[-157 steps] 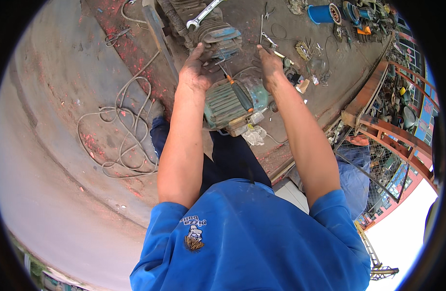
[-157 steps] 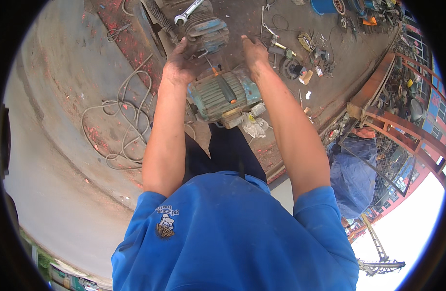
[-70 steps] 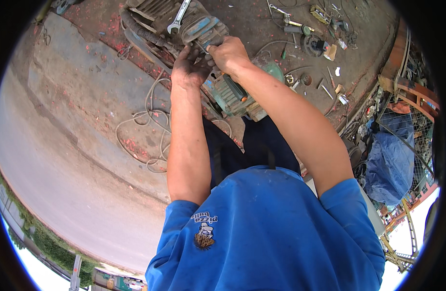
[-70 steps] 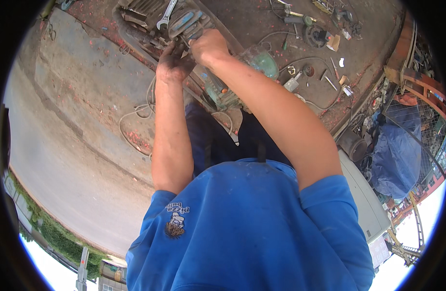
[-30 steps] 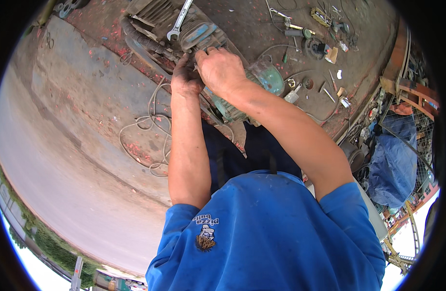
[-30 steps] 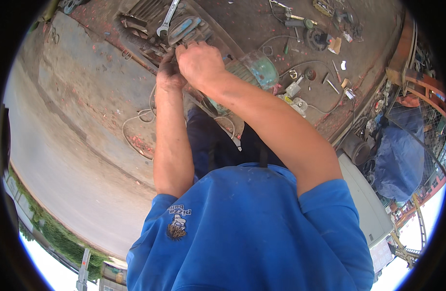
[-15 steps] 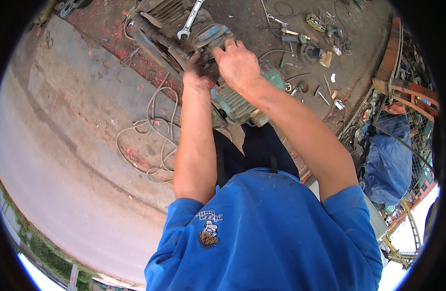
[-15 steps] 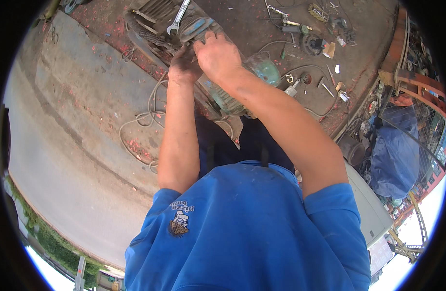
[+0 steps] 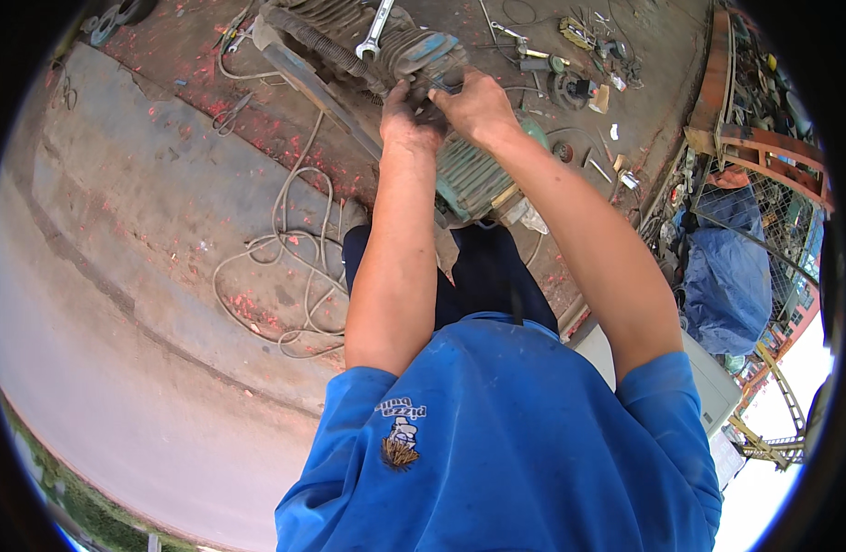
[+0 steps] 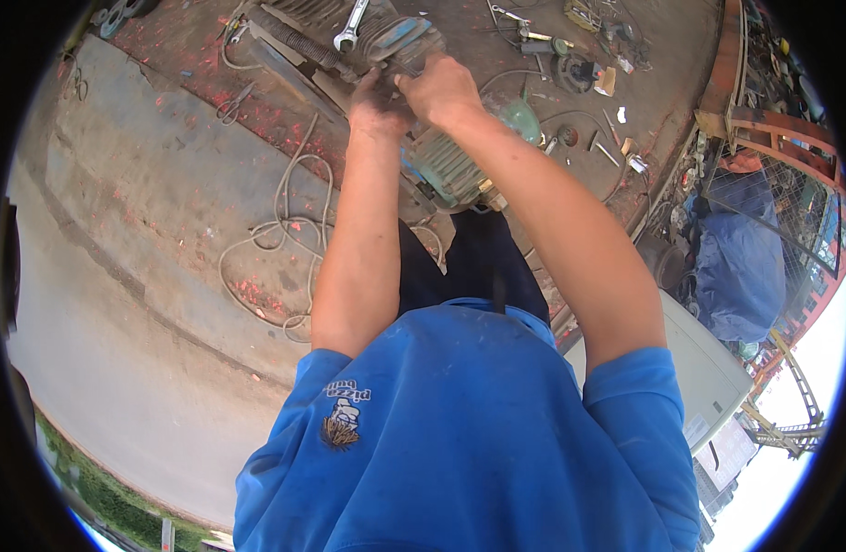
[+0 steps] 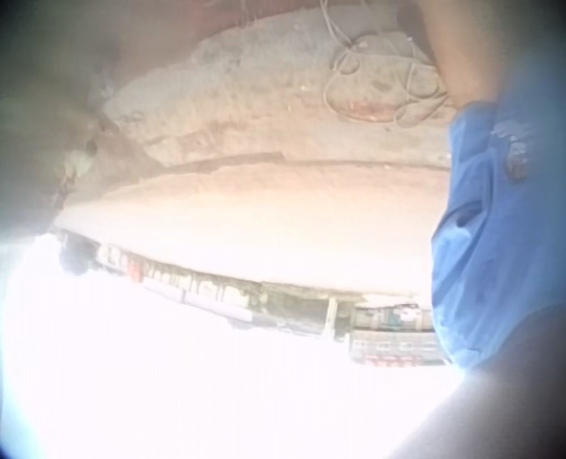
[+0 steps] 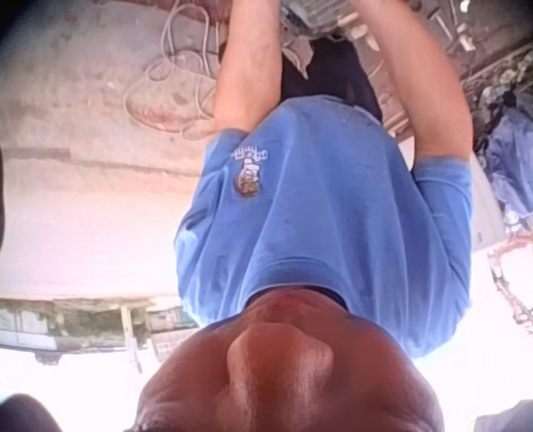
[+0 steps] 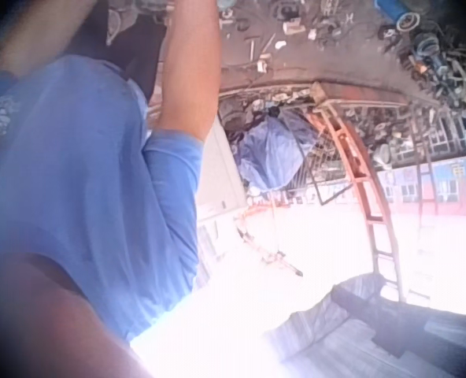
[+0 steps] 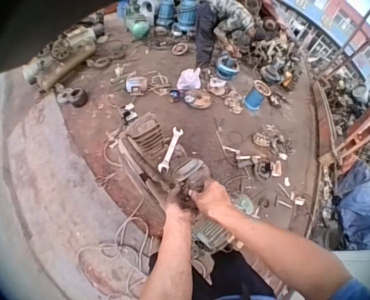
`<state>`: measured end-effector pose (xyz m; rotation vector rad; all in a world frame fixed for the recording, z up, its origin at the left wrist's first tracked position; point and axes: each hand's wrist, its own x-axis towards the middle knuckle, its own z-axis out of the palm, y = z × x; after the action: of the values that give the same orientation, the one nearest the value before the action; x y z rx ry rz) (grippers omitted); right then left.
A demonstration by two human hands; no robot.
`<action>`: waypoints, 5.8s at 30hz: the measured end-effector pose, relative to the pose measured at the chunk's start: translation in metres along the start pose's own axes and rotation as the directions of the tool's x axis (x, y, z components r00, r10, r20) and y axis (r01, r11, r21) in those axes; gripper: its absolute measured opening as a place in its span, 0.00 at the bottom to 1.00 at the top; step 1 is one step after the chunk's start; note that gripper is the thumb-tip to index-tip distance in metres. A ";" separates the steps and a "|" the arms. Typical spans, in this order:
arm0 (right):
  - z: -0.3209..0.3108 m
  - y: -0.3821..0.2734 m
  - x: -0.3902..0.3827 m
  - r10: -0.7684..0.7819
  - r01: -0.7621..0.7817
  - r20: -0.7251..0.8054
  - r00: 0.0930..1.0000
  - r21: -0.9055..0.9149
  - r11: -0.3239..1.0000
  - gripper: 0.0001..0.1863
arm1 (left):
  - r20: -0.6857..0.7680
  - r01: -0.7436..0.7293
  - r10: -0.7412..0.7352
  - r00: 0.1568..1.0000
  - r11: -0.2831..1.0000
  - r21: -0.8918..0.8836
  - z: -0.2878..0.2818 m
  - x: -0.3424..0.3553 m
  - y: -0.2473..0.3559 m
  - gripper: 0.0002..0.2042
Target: The person aligns and secures a motor housing onto a motor assembly using a wrench and screwdriver. They tighten bolts and adjust components while working in a cluttered workshop.
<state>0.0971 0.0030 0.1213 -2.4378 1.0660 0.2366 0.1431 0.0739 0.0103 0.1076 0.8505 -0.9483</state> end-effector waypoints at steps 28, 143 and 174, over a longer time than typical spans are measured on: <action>-0.006 0.036 0.038 0.049 -0.234 0.351 0.935 0.509 0.829 0.09 | -0.140 -0.032 0.048 0.989 0.993 0.116 0.013 -0.018 -0.014 0.15; 0.007 0.118 0.019 0.228 -0.284 0.169 0.959 0.568 0.773 0.30 | 0.543 -0.414 -0.688 0.482 -0.725 -0.551 0.078 0.040 -0.026 0.11; 0.001 0.123 0.022 0.189 -0.348 0.298 0.936 0.689 0.636 0.24 | 0.566 -0.405 -0.658 0.496 -0.752 -0.520 0.076 0.035 -0.017 0.10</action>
<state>0.0230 -0.0833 0.0705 -1.4858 1.1471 0.1050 0.1851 0.0070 0.0422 -2.3644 2.4316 -0.1151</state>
